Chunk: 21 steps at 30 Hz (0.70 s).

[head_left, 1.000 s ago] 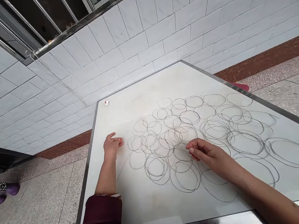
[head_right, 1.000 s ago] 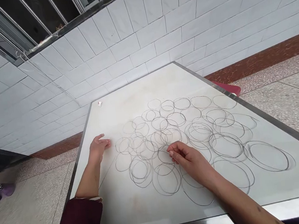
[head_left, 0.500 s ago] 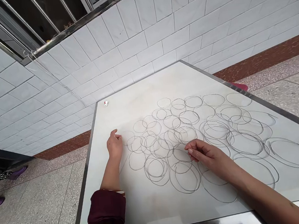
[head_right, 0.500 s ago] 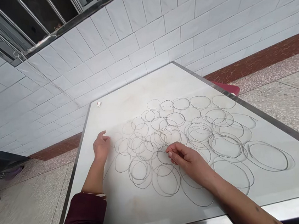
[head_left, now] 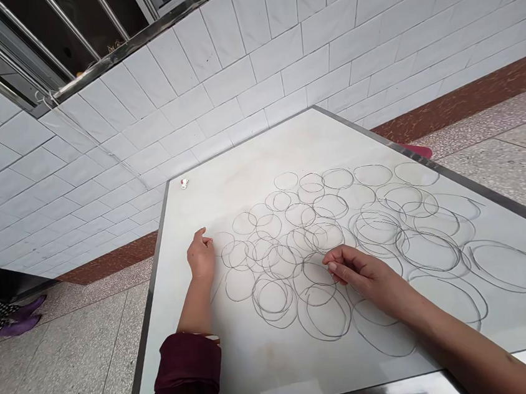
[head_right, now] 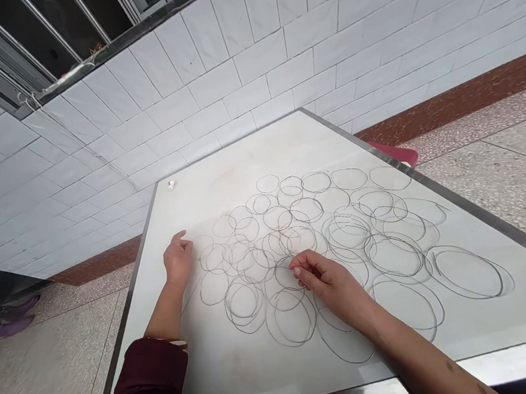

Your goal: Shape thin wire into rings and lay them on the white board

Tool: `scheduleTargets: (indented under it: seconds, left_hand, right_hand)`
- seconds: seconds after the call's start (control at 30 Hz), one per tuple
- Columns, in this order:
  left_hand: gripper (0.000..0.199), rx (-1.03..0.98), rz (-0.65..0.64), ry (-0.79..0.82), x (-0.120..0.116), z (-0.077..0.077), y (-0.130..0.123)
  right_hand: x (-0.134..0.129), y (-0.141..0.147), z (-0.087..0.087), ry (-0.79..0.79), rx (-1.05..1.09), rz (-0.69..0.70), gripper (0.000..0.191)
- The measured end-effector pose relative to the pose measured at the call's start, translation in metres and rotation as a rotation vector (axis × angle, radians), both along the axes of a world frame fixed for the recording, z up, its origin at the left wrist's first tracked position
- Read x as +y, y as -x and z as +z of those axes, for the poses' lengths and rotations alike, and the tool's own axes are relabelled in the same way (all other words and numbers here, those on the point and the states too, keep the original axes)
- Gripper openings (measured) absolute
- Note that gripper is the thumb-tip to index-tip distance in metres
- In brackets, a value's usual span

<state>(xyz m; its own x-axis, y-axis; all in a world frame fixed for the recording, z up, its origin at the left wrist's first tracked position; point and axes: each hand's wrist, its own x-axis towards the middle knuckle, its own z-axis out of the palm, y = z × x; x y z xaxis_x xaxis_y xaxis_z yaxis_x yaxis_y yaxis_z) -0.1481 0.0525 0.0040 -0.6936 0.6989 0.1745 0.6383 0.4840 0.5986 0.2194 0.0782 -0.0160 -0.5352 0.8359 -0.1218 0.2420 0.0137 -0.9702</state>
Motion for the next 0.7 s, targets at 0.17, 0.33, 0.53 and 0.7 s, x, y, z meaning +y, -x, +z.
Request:
scheduleTargets:
  seconds: [0.17,0.33,0.53,0.7]
  left_hand:
    - [0.050,0.000,0.002,-0.006,-0.0006,0.0012,0.0005]
    - [0.046,0.017,-0.016,-0.003,-0.0012,0.0012,0.0022]
    - [0.046,0.053,-0.036,-0.002,0.0025,-0.0013,0.0019]
    - [0.050,0.069,-0.046,-0.006,0.0058,-0.0016,0.0019]
  right_hand:
    - [0.0005,-0.0004,-0.0017,0.005,0.004,0.018,0.025]
    - [0.0010,-0.0005,-0.0024,0.010,-0.006,0.028,0.025]
    - [0.0005,-0.0007,-0.0020,0.020,0.009,0.012,0.025]
    - [0.0009,-0.0004,-0.0040,0.017,0.028,0.010,0.024]
